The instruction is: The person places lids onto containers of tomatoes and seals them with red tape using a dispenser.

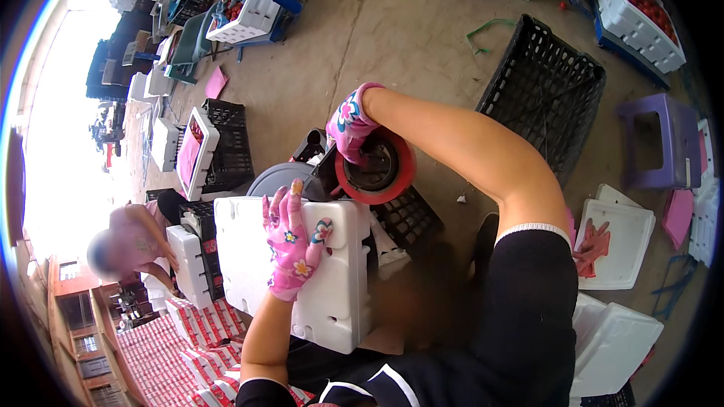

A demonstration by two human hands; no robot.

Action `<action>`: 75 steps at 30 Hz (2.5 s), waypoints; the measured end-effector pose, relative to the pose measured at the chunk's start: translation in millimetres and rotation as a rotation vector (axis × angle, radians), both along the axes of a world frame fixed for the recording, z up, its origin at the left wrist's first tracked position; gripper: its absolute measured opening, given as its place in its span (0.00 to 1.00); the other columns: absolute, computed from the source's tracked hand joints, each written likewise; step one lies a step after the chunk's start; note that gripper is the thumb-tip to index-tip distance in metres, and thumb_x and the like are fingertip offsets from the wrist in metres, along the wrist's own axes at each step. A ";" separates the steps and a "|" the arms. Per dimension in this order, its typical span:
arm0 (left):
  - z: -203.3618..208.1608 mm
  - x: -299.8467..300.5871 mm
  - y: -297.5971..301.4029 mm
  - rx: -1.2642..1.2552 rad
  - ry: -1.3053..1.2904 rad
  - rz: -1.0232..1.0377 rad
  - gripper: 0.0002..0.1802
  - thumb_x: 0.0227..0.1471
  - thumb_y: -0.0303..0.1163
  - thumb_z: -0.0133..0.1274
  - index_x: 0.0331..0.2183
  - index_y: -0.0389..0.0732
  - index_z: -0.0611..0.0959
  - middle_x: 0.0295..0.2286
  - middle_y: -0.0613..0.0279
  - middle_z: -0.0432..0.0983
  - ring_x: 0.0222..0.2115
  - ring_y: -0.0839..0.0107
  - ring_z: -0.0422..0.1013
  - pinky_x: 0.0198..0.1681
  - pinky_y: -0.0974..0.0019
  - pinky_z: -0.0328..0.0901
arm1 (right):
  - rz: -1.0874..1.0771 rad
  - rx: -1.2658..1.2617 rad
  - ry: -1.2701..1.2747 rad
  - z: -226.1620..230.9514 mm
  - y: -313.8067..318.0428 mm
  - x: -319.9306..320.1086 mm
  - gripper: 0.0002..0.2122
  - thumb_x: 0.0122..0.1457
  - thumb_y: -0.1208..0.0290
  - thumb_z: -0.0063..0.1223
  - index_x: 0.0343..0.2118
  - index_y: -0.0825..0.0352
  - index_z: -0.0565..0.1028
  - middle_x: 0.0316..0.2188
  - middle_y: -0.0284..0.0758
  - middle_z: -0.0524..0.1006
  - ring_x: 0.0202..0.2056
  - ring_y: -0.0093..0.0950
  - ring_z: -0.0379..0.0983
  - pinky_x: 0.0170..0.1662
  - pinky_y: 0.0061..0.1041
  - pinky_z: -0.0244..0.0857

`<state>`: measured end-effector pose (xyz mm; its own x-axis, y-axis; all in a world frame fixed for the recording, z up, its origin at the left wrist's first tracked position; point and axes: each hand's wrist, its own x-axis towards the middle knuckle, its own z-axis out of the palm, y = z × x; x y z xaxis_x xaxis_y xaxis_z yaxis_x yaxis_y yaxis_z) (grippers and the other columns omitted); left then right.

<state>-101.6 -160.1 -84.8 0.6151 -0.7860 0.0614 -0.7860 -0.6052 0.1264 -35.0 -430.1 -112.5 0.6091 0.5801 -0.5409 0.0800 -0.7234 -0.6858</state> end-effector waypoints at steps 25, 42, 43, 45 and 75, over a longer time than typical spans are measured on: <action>7.8 5.6 -14.7 -0.038 0.149 -0.111 0.08 0.53 0.35 0.50 0.33 0.46 0.81 0.33 0.65 0.77 0.41 0.57 0.71 0.63 0.45 0.46 | -0.562 0.639 0.133 -43.4 -1.2 -152.3 0.40 0.44 0.75 0.58 0.66 0.60 0.59 0.23 0.32 0.75 0.25 0.17 0.67 0.32 0.20 0.65; 30.1 -6.3 22.3 0.222 0.180 -0.467 0.48 0.36 0.61 0.62 0.53 0.39 0.70 0.48 0.55 0.70 0.57 0.49 0.61 0.66 0.42 0.38 | -0.597 0.504 0.296 -9.1 10.5 -183.6 0.40 0.42 0.75 0.60 0.64 0.53 0.64 0.27 0.30 0.77 0.28 0.19 0.70 0.36 0.19 0.66; 33.8 -5.2 17.8 0.268 0.205 -0.494 0.48 0.36 0.62 0.62 0.52 0.39 0.70 0.48 0.55 0.70 0.57 0.49 0.61 0.66 0.42 0.38 | -0.592 0.522 0.350 -15.9 11.0 -185.9 0.39 0.42 0.75 0.60 0.64 0.53 0.64 0.27 0.29 0.77 0.28 0.19 0.70 0.36 0.19 0.66; 36.1 -5.2 11.6 0.309 0.208 -0.468 0.48 0.35 0.62 0.62 0.52 0.40 0.71 0.47 0.54 0.70 0.56 0.50 0.62 0.65 0.42 0.40 | -0.565 0.539 0.234 -21.7 8.2 -190.9 0.39 0.43 0.76 0.59 0.64 0.57 0.62 0.29 0.30 0.77 0.30 0.18 0.70 0.36 0.18 0.66; 33.3 36.0 -13.0 0.352 0.392 -0.276 0.42 0.27 0.51 0.71 0.46 0.45 0.79 0.40 0.56 0.79 0.45 0.51 0.70 0.52 0.55 0.60 | -0.850 0.772 0.242 -20.0 20.3 -201.2 0.40 0.46 0.78 0.57 0.66 0.64 0.56 0.44 0.30 0.75 0.33 0.14 0.69 0.34 0.18 0.66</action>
<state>-65.6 -173.1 -51.4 0.3095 -0.8521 -0.4221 -0.8554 -0.4434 0.2678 -236.2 -409.8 -132.5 0.8881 0.2610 -0.3784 -0.4214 0.1333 -0.8970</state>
